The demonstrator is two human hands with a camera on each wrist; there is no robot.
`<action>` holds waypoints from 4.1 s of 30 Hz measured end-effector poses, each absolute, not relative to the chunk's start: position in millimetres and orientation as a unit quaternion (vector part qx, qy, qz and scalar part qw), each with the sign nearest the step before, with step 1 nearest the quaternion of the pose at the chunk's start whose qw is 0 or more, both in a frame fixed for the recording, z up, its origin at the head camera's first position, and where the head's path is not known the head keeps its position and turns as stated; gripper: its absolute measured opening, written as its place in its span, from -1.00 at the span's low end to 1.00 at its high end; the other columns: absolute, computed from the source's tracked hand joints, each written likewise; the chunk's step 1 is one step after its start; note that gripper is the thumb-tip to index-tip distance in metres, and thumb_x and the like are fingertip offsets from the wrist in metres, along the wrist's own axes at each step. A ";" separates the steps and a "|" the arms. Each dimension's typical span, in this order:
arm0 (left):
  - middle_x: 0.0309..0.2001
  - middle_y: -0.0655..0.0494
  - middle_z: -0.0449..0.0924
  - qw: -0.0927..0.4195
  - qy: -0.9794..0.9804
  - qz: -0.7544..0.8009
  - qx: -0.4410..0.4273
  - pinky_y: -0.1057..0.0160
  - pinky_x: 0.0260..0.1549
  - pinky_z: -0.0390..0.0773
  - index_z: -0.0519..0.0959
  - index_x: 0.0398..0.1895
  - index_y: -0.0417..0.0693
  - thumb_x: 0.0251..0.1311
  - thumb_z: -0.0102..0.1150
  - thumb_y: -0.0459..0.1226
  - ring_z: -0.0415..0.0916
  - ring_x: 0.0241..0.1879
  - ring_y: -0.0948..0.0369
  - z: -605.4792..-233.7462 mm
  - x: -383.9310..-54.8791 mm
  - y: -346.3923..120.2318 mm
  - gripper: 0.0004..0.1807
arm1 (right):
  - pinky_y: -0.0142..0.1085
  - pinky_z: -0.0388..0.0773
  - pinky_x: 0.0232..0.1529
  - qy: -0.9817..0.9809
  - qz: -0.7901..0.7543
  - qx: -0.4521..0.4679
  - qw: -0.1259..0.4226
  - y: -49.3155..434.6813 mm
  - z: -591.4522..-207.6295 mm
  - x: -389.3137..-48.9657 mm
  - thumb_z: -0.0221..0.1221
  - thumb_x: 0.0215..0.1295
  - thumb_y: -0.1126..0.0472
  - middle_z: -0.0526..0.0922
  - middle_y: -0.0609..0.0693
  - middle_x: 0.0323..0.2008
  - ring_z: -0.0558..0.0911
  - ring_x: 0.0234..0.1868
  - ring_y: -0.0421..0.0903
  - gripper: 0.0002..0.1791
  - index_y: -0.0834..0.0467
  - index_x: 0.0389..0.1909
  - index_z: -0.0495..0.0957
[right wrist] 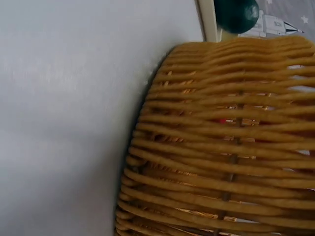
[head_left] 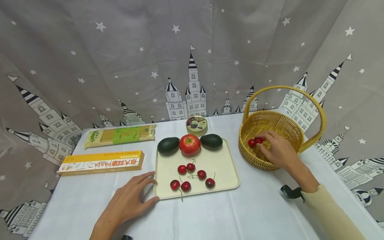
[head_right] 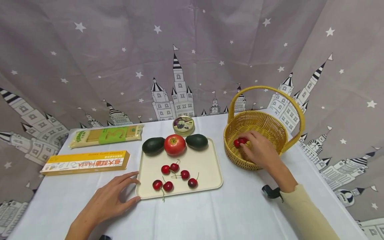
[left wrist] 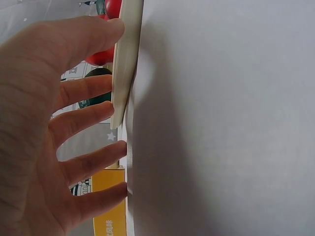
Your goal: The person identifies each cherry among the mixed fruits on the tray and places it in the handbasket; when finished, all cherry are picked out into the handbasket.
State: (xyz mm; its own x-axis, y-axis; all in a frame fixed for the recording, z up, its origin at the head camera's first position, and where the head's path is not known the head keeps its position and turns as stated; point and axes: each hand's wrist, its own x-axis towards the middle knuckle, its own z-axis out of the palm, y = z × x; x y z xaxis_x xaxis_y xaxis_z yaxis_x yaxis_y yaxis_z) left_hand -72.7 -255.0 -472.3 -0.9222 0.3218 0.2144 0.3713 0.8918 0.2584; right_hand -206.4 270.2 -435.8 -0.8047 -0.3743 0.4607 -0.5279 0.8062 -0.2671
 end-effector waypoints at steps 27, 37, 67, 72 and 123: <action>0.41 0.19 0.58 0.070 -0.972 -0.149 -0.168 -0.11 0.04 0.70 0.68 0.05 0.28 0.06 0.63 0.09 0.59 0.30 0.04 -468.6 -71.4 -253.7 -0.50 | 0.17 0.69 0.05 -0.962 0.168 0.207 0.053 283.9 -437.2 -253.5 0.37 0.41 0.31 0.65 0.23 0.08 0.68 0.04 0.22 -0.63 0.23 0.20 0.65; 0.42 0.18 0.57 0.065 -0.973 -0.148 -0.166 -0.11 0.06 0.70 0.68 0.07 0.28 0.07 0.63 0.09 0.59 0.31 0.03 -468.8 -71.6 -253.3 -0.49 | 0.19 0.68 0.07 -0.962 0.135 0.234 0.036 288.8 -441.2 -265.4 0.36 0.43 0.28 0.68 0.25 0.08 0.70 0.06 0.23 -0.69 0.23 0.14 0.68; 0.42 0.19 0.57 0.070 -0.972 -0.148 -0.168 -0.09 0.04 0.70 0.68 0.07 0.28 0.07 0.63 0.09 0.58 0.31 0.05 -468.7 -71.3 -252.4 -0.49 | 0.18 0.72 -0.08 -0.961 0.136 0.235 0.054 291.7 -437.2 -265.3 0.38 0.46 0.14 0.70 0.25 0.11 0.74 0.05 0.23 -0.60 0.17 0.23 0.64; 0.41 0.19 0.58 0.073 -0.971 -0.150 -0.169 -0.09 0.03 0.70 0.68 0.06 0.27 0.05 0.64 0.08 0.58 0.31 0.05 -469.1 -71.2 -252.9 -0.49 | 0.13 0.73 -0.14 -0.956 0.153 0.238 0.083 285.1 -430.8 -257.7 0.39 0.45 0.09 0.71 0.21 0.09 0.75 -0.01 0.19 -0.57 0.15 0.24 0.64; 0.40 0.19 0.60 0.097 -0.968 -0.148 -0.179 -0.06 -0.01 0.71 0.68 0.05 0.24 0.04 0.63 0.10 0.61 0.27 0.06 -473.0 -72.1 -255.3 -0.49 | -0.25 0.70 0.04 -0.856 0.281 0.432 -0.045 143.6 -442.4 -174.6 0.45 0.38 0.15 0.73 -0.08 0.06 0.72 0.02 -0.13 -0.62 0.07 0.18 0.70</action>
State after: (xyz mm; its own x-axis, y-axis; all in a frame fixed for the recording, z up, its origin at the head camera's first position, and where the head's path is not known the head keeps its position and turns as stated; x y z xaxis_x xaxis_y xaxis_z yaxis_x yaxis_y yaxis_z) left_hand -72.1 -255.3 -473.0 -0.9170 0.3176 0.2413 0.3752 0.8921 0.2518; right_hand -174.6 143.6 -442.4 -0.6226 -0.7648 0.1656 -0.7140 0.4687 -0.5201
